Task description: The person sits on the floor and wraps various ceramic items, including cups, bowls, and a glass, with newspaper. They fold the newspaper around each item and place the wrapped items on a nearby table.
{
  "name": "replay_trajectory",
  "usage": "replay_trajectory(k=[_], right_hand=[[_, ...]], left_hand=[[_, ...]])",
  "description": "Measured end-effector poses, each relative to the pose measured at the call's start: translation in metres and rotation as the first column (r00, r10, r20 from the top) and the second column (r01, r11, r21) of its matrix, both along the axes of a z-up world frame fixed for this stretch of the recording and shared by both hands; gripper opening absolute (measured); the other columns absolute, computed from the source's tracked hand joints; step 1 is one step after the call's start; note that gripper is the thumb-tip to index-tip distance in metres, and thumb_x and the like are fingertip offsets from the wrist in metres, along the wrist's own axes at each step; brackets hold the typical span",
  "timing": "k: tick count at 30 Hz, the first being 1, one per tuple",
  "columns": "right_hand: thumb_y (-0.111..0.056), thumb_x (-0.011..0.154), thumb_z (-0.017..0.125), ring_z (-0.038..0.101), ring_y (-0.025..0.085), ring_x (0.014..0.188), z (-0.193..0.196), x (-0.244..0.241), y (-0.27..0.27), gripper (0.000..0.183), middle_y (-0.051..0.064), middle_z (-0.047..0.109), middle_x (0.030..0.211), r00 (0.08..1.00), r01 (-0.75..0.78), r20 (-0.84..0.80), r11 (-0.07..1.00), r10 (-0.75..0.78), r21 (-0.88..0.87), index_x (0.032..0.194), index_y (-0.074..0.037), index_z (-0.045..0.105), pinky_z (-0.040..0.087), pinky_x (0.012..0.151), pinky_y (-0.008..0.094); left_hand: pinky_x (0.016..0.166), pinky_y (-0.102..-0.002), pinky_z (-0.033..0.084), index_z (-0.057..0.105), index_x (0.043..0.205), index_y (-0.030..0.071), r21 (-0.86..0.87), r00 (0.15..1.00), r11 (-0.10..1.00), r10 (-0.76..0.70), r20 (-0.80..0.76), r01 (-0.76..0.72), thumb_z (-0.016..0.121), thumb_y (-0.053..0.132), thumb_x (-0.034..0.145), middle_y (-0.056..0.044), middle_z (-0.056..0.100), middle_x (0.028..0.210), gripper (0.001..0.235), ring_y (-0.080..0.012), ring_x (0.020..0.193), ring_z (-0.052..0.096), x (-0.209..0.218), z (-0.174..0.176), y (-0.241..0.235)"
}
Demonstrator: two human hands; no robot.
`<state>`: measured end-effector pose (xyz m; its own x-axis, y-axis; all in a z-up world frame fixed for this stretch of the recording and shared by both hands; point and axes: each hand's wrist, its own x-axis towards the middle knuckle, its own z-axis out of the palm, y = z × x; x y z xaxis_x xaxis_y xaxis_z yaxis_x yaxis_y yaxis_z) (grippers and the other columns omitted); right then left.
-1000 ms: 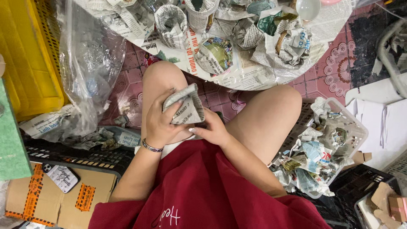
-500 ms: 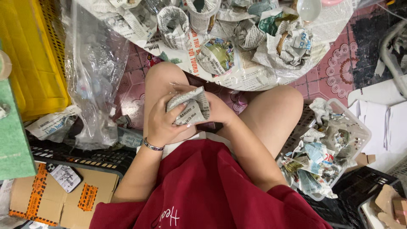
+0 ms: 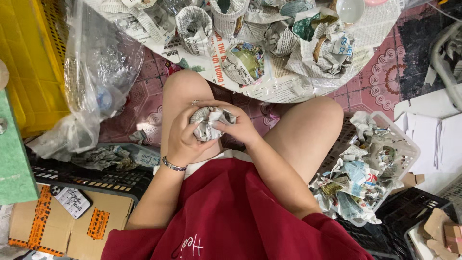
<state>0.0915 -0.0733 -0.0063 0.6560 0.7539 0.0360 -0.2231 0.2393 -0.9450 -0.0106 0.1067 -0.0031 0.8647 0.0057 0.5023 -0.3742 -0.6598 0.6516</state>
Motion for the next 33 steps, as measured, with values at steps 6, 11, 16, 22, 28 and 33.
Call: replay_trajectory(k=[6, 11, 16, 22, 28, 33], right_hand=[[-0.006, 0.096, 0.073, 0.061, 0.021, 0.132, -0.004, -0.018, 0.011, 0.041, 0.013, 0.066, 0.14, 0.973, 0.174, -0.149, 0.985, -0.174, -0.015, 0.135, -0.001, 0.063, 0.047, 0.117, 0.036], [-0.005, 0.098, 0.065, 0.064, 0.021, 0.123, -0.006, -0.04, 0.015, 0.039, 0.013, 0.07, 0.133, 0.885, 0.461, 0.026, 0.869, -0.464, -0.179, 0.136, 0.002, 0.065, 0.051, 0.108, 0.033], [-0.014, 0.113, 0.046, 0.06, 0.025, 0.136, 0.0, -0.05, 0.02, 0.035, 0.016, 0.065, 0.146, 0.855, 0.516, 0.109, 0.852, -0.506, -0.093, 0.139, 0.003, 0.063, 0.046, 0.117, 0.035], [-0.025, 0.107, 0.05, 0.042, 0.038, 0.154, 0.013, -0.036, 0.013, 0.045, 0.019, 0.052, 0.156, 0.602, 0.463, 0.783, 0.868, -0.16, -0.179, 0.145, -0.001, 0.057, 0.033, 0.123, 0.046], [-0.041, 0.098, 0.065, 0.04, 0.038, 0.15, 0.029, -0.029, 0.008, 0.056, 0.017, 0.047, 0.156, 0.348, 0.432, 0.932, 0.864, 0.104, -0.258, 0.144, -0.009, 0.058, 0.029, 0.121, 0.053], [-0.031, 0.098, 0.068, 0.046, 0.038, 0.149, 0.041, -0.03, 0.009, 0.06, 0.017, 0.05, 0.157, 0.354, 0.391, 0.908, 0.846, 0.224, -0.362, 0.149, -0.004, 0.055, 0.036, 0.121, 0.052]], left_hand=[[0.102, -0.054, 0.051, 0.037, 0.14, 0.025, 0.163, 0.999, 0.986, -0.047, 0.006, 0.045, 0.098, 0.02, 0.065, -0.024, 0.049, 0.139, 0.096, -0.0463, 0.123, 0.057, 0.003, 0.009, 0.002], [0.104, -0.054, 0.05, 0.043, 0.141, 0.017, 0.177, 0.999, 0.984, -0.001, -0.039, 0.008, 0.097, 0.018, 0.06, -0.024, 0.048, 0.14, 0.098, -0.0482, 0.127, 0.057, 0.004, 0.018, -0.005], [0.106, -0.053, 0.051, 0.041, 0.141, 0.016, 0.154, 1.0, 0.988, -0.004, 0.002, 0.004, 0.096, 0.015, 0.063, -0.024, 0.048, 0.143, 0.096, -0.0467, 0.129, 0.057, 0.005, 0.016, -0.005], [0.104, -0.051, 0.052, 0.038, 0.139, 0.014, 0.12, 0.999, 0.992, 0.032, 0.002, -0.032, 0.092, 0.016, 0.072, -0.024, 0.049, 0.144, 0.087, -0.0464, 0.128, 0.057, 0.004, 0.009, -0.006], [0.102, -0.047, 0.053, 0.032, 0.144, 0.003, 0.008, 0.994, 0.995, 0.104, -0.043, -0.103, 0.083, 0.017, 0.086, -0.023, 0.06, 0.139, 0.079, -0.0412, 0.12, 0.064, 0.001, 0.003, -0.007], [0.093, -0.046, 0.055, 0.023, 0.156, -0.005, -0.041, 0.943, 0.983, 0.16, -0.292, -0.18, 0.079, 0.019, 0.086, -0.024, 0.066, 0.127, 0.093, -0.0424, 0.11, 0.067, -0.006, -0.001, -0.007]])
